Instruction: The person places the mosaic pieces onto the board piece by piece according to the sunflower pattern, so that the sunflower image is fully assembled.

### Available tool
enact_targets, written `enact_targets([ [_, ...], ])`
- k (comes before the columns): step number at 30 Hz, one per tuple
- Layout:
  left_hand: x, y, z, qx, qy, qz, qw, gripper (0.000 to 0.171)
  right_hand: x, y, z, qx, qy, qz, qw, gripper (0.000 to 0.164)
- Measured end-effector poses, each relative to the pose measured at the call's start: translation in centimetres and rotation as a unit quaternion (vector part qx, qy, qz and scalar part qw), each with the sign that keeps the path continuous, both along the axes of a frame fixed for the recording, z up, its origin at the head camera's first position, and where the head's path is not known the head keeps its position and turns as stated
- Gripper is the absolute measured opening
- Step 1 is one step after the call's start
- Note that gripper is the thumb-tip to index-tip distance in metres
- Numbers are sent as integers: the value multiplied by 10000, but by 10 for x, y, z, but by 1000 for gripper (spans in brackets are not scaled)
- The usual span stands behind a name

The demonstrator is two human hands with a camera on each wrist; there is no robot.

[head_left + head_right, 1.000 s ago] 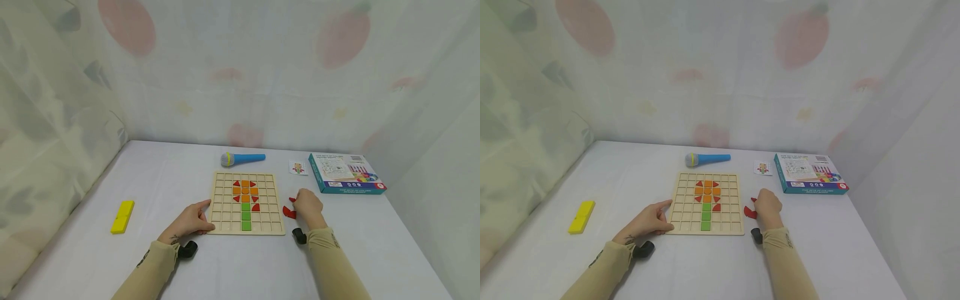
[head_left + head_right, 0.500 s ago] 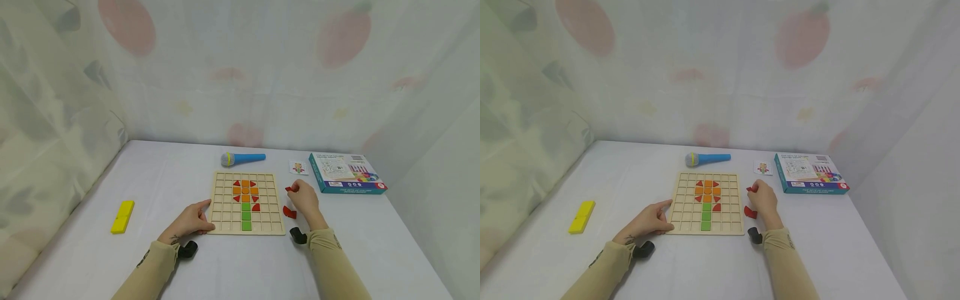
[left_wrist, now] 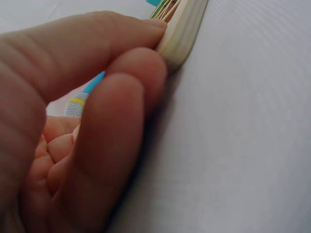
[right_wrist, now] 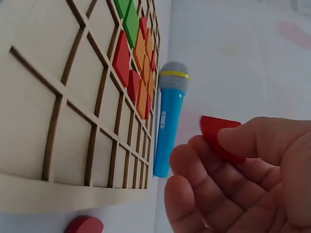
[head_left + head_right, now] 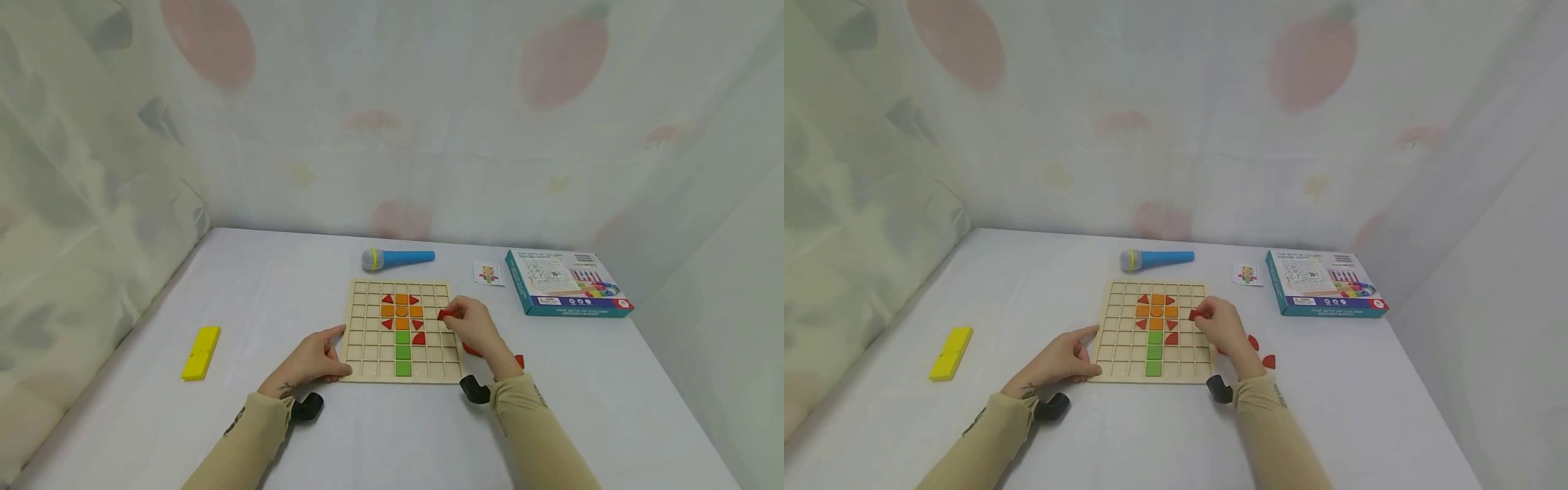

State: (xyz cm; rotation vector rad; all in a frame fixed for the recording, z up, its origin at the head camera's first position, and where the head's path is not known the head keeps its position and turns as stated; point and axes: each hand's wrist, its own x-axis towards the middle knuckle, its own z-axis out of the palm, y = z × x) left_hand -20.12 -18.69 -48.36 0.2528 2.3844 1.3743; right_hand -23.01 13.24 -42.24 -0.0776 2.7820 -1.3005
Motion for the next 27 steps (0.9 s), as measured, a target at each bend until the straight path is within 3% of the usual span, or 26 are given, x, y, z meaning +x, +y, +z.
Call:
enact_targets([
  [5, 0, 0, 1, 3, 27, -28, 10000, 94, 3, -6, 0, 574, 36, 487, 9972, 14],
  [9, 0, 0, 2, -20, 19, -40, 10000, 94, 0, -10, -2, 1249, 84, 795, 9889, 17],
  [18, 0, 0, 1, -53, 32, -42, 10000, 94, -8, -17, -5, 2538, 130, 1676, 9526, 15],
  [23, 0, 0, 2, -32, 26, -30, 10000, 94, -11, -22, -8, 2763, 76, 1907, 9419, 14],
  [27, 0, 1, 2, -41, 11, -26, 10000, 94, -12, -23, -9, 2612, -6, 1917, 9461, 13],
])
